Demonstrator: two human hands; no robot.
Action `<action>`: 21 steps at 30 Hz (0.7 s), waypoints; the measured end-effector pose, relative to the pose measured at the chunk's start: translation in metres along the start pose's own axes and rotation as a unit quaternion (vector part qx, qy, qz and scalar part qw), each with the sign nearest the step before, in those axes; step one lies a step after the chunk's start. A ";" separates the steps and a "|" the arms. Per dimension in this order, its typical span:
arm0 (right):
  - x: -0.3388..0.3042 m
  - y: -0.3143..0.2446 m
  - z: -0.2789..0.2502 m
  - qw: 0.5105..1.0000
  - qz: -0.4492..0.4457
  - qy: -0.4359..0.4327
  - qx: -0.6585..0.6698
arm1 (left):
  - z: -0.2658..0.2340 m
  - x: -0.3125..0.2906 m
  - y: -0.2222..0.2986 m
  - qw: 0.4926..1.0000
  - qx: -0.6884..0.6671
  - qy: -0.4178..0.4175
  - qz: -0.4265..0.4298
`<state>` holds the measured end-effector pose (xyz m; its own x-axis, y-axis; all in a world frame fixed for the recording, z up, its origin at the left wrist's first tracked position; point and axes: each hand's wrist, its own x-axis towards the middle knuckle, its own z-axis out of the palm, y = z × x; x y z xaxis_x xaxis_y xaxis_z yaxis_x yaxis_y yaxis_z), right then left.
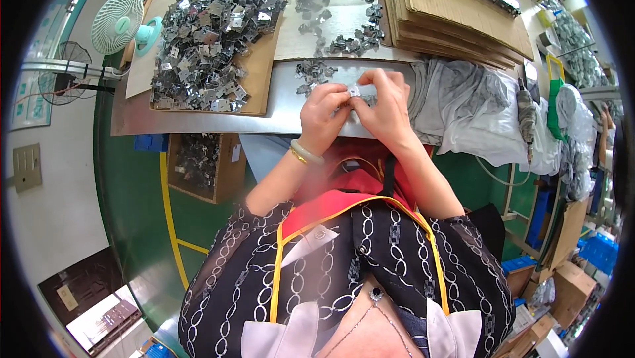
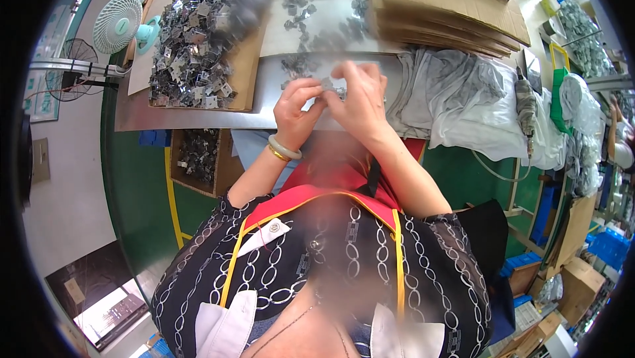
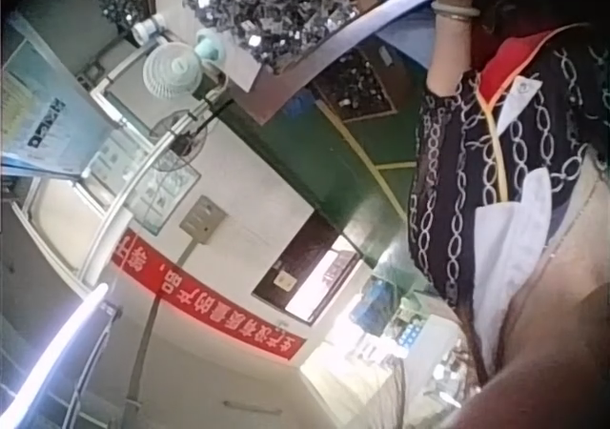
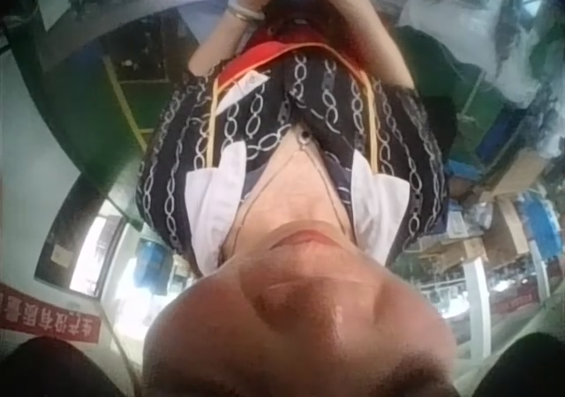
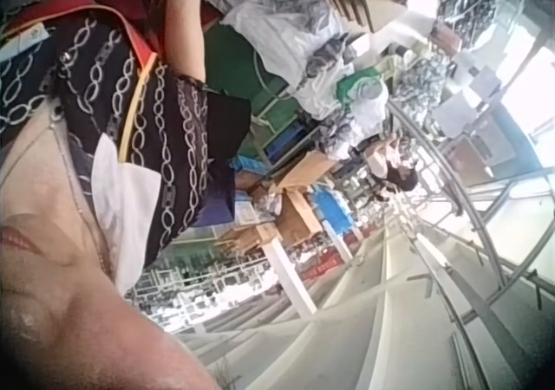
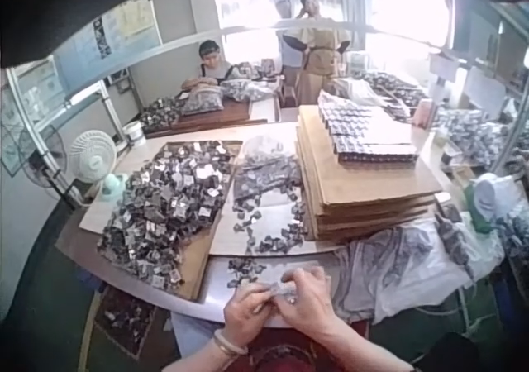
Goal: The person assembles small metal components by hand, taking them from a parts tray and attaching them to an assembly strip.
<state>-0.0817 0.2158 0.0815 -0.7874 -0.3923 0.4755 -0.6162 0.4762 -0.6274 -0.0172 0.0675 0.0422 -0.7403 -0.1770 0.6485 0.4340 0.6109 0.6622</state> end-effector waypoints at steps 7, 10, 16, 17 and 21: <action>-0.019 0.033 -0.001 0.928 0.161 -0.214 0.260 | -0.008 -0.015 0.001 0.996 -0.040 -0.052 0.055; -0.029 0.037 0.000 0.902 0.192 -0.249 0.296 | -0.013 -0.023 0.004 0.995 -0.050 -0.066 0.053; -0.053 0.042 0.007 0.917 0.163 -0.246 0.270 | -0.020 -0.037 0.011 0.993 -0.065 -0.089 0.045; -0.061 0.047 0.013 0.905 0.185 -0.252 0.290 | -0.021 -0.040 0.011 0.993 -0.063 -0.088 0.044; -0.079 0.046 0.019 0.879 0.216 -0.248 0.346 | -0.026 -0.046 0.011 0.991 -0.061 -0.110 0.051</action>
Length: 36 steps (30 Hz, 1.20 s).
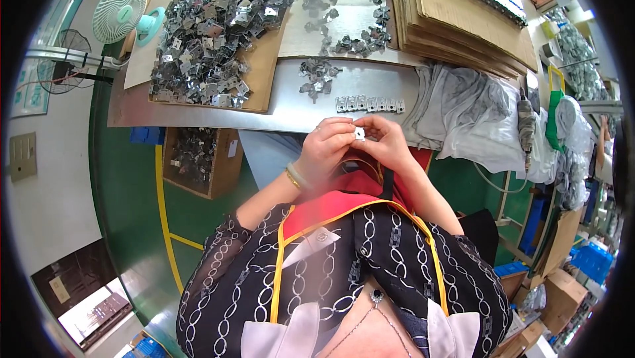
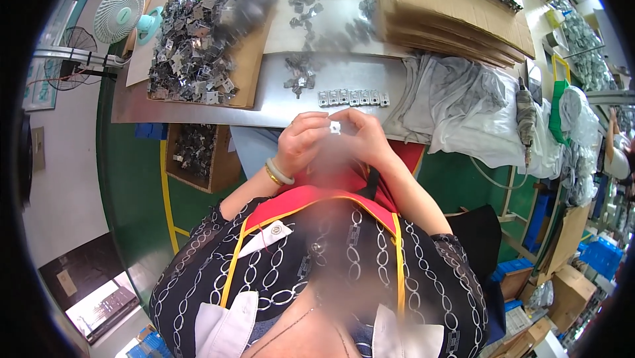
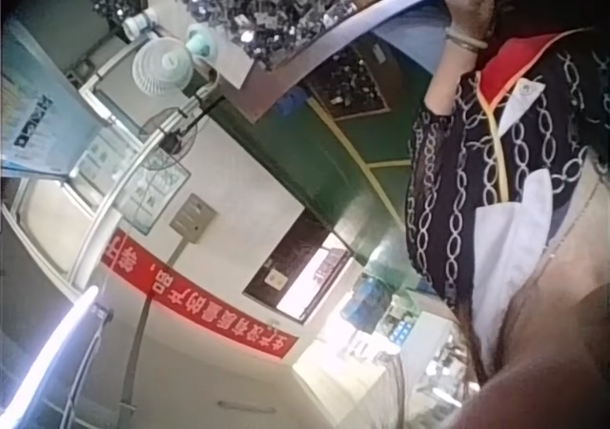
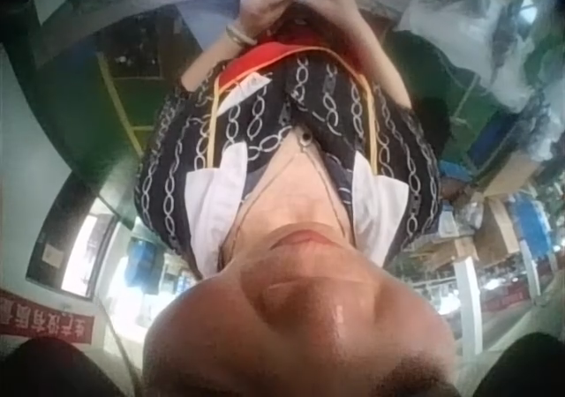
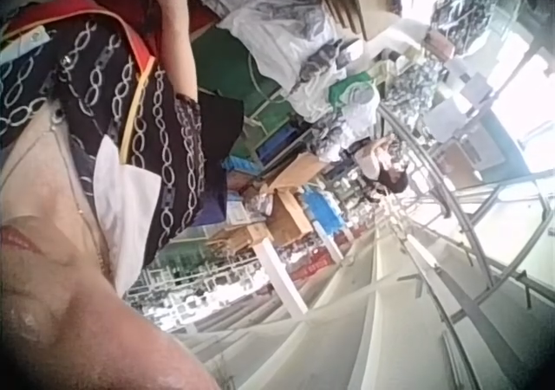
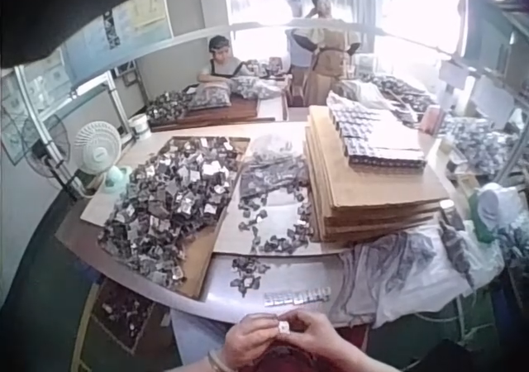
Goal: The person assembles small metal components by hand, taking them from a parts tray and attaching them to an assembly strip.
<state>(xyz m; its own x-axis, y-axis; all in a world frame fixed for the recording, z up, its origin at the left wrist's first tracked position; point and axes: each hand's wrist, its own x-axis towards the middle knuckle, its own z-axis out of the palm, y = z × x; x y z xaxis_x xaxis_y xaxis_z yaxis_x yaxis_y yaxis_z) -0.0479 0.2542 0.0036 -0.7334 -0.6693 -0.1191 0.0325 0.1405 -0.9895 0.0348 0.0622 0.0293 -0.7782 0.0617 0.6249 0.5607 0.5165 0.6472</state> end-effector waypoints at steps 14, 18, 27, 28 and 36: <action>-0.017 0.005 0.009 1.000 0.000 0.003 -0.024 | -0.009 -0.004 0.013 0.999 -0.036 -0.034 0.001; -0.005 0.007 0.007 0.998 0.028 -0.058 -0.020 | -0.013 -0.005 0.005 0.999 -0.008 -0.051 0.010; 0.084 -0.028 -0.051 0.989 -0.040 0.073 -0.123 | -0.020 0.009 -0.058 0.956 0.201 -0.059 -0.207; 0.096 -0.019 -0.048 0.976 -0.049 0.085 -0.195 | -0.011 0.004 -0.071 0.951 0.218 -0.064 -0.210; 0.146 -0.022 0.019 0.886 -0.146 0.052 -0.438 | -0.003 0.018 -0.048 0.935 0.204 -0.109 -0.269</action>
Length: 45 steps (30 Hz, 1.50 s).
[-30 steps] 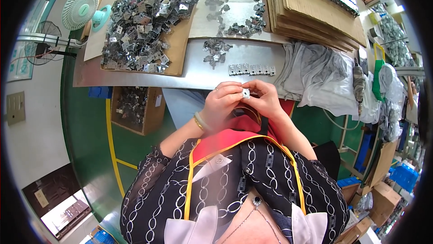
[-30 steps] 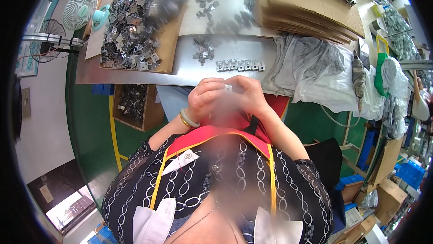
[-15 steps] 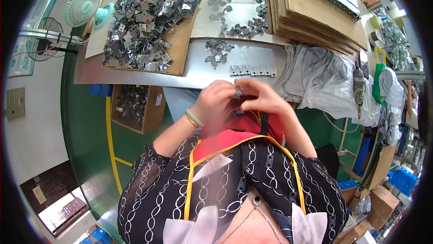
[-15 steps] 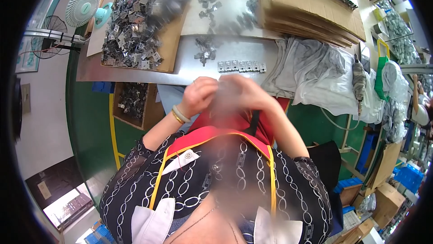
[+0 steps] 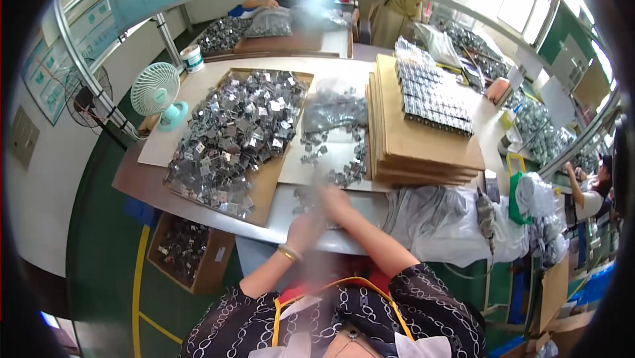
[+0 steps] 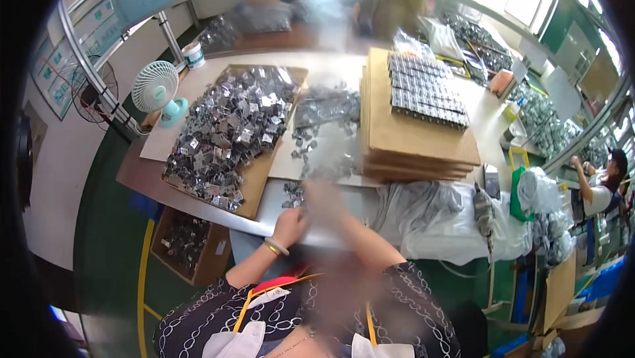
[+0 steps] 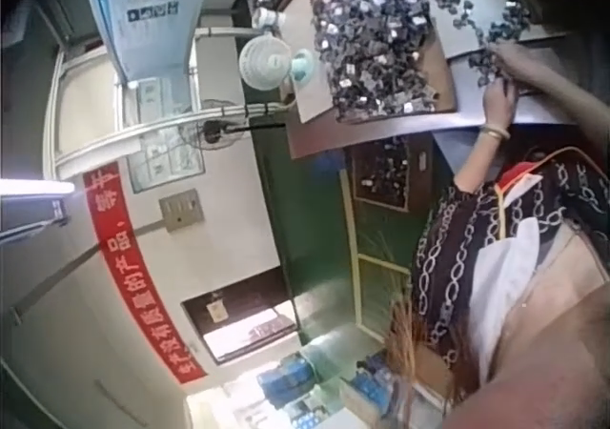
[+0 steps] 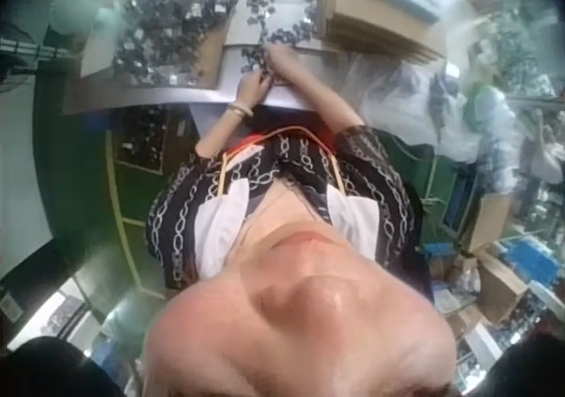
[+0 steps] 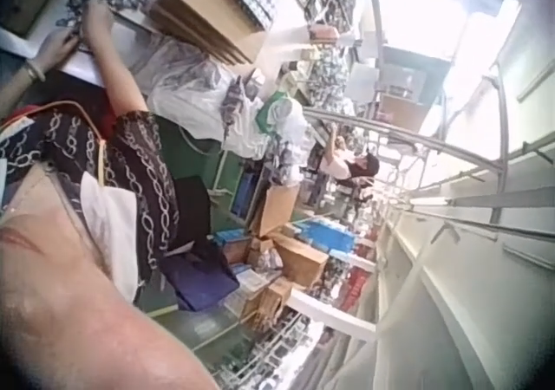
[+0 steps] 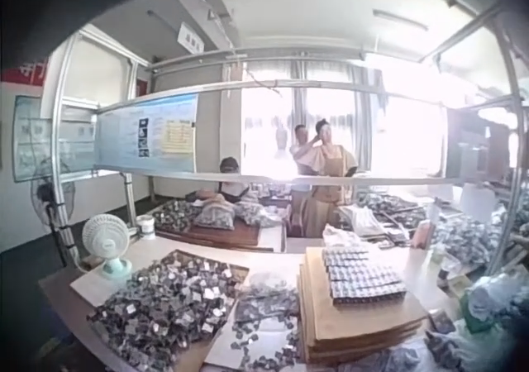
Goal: The person assembles small metal components by hand, taking them from a parts tray and attaching them to an assembly strip.
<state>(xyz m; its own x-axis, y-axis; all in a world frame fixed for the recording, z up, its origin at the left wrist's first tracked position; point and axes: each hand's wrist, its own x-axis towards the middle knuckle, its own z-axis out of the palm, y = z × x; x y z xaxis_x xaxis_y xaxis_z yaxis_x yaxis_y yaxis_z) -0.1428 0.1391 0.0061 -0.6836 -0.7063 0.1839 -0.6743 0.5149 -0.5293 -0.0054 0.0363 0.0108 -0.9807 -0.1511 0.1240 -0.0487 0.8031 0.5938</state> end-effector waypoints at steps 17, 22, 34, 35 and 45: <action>0.019 0.021 -0.014 0.998 -0.039 -0.038 0.016 | -0.017 0.024 -0.021 0.978 -0.172 0.107 -0.044; 0.015 0.033 -0.047 0.933 0.013 -0.138 0.331 | -0.033 0.045 -0.009 0.860 -0.489 -0.027 -0.147; -0.025 -0.005 -0.085 0.812 0.079 -0.056 0.576 | -0.039 0.035 -0.007 0.622 -0.767 -0.104 -0.116; -0.032 -0.005 -0.083 0.810 0.084 -0.048 0.579 | -0.038 0.034 -0.005 0.627 -0.764 -0.097 -0.118; -0.057 -0.012 -0.041 0.770 0.098 0.085 0.625 | -0.014 0.025 -0.002 0.578 -0.802 -0.065 -0.135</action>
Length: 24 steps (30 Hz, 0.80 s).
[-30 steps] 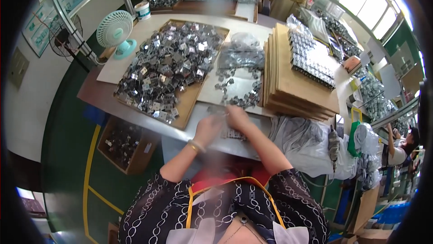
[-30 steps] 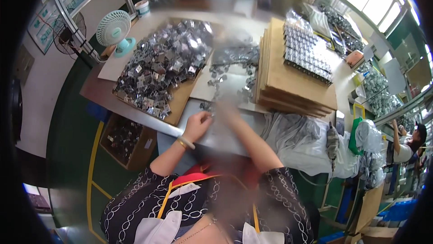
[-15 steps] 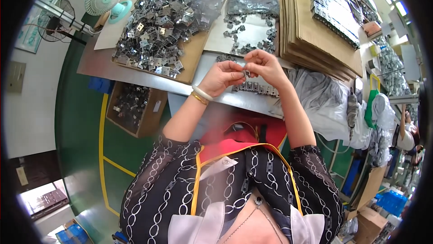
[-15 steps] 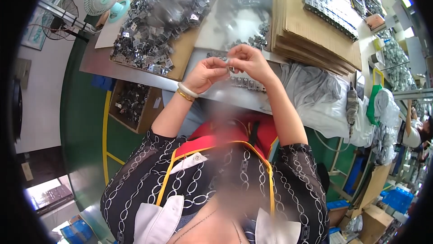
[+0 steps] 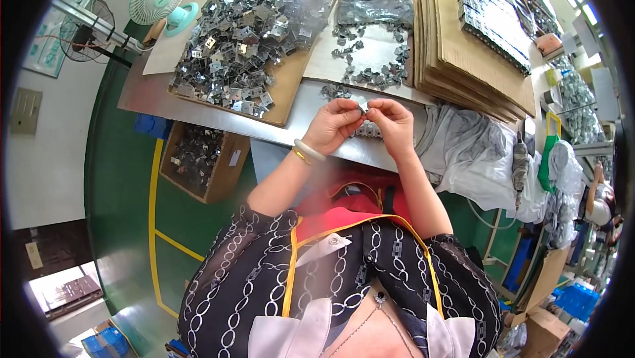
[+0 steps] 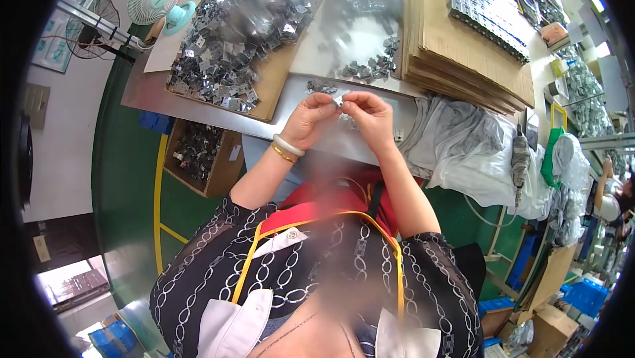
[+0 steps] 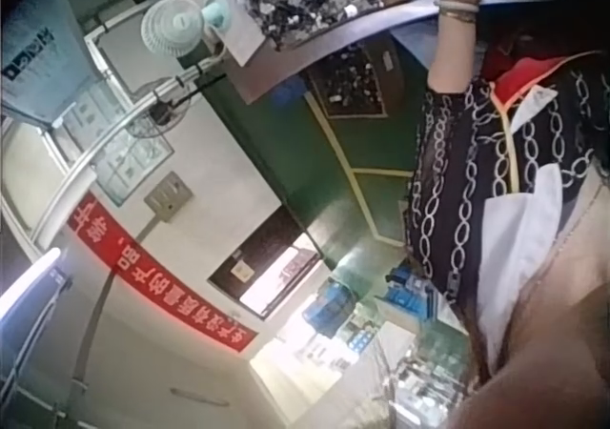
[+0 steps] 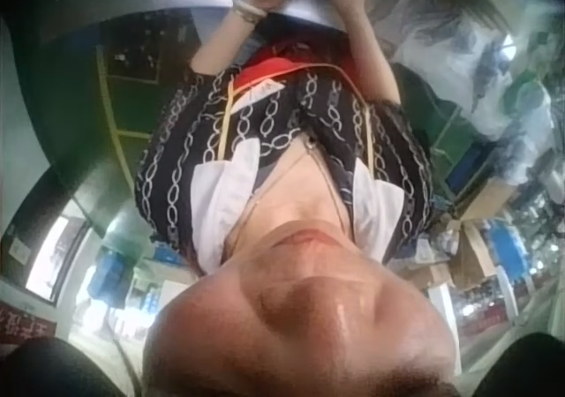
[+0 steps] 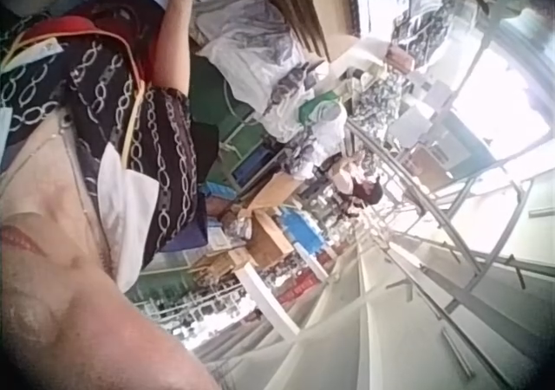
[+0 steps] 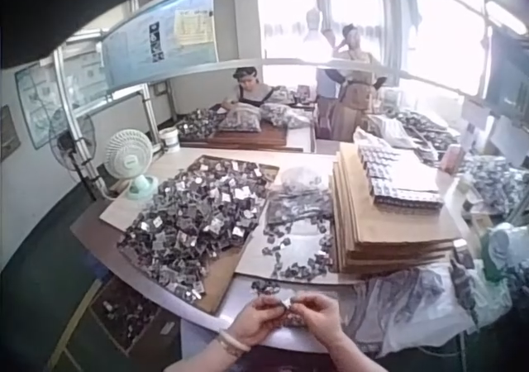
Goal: The person assembles small metal components by hand, taking them from a parts tray and attaching them to an assembly strip.
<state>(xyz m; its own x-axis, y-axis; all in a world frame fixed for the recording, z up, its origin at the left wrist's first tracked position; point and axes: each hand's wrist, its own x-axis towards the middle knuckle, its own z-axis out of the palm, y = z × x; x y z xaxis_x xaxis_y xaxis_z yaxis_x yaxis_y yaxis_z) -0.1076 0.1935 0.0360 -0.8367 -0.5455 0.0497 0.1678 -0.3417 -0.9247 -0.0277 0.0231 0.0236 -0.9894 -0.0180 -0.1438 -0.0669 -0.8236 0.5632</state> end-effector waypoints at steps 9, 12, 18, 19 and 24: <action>-0.011 -0.013 0.014 0.902 -0.280 0.059 -0.323 | 0.011 -0.001 -0.011 0.999 -0.024 0.036 0.028; -0.006 -0.024 0.001 0.999 -0.049 -0.008 0.000 | 0.013 -0.006 -0.007 0.998 -0.048 -0.028 -0.008; -0.001 -0.038 -0.007 0.996 0.027 -0.081 0.018 | 0.020 -0.009 -0.004 0.994 -0.096 -0.037 -0.035; -0.003 -0.035 -0.006 0.998 0.005 -0.056 -0.022 | 0.022 -0.008 -0.006 0.994 -0.095 -0.038 -0.035; -0.013 -0.012 0.005 0.997 -0.055 0.030 -0.051 | 0.032 0.000 -0.013 0.996 -0.088 0.029 -0.014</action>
<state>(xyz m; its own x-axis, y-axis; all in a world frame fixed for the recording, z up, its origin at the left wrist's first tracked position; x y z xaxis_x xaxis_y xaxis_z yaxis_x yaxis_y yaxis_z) -0.0960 0.2011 0.0483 -0.8774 -0.4610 0.1330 0.0223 -0.3161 -0.9485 -0.0307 0.0516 0.0423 -0.9780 -0.0222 -0.2074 -0.0659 -0.9105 0.4082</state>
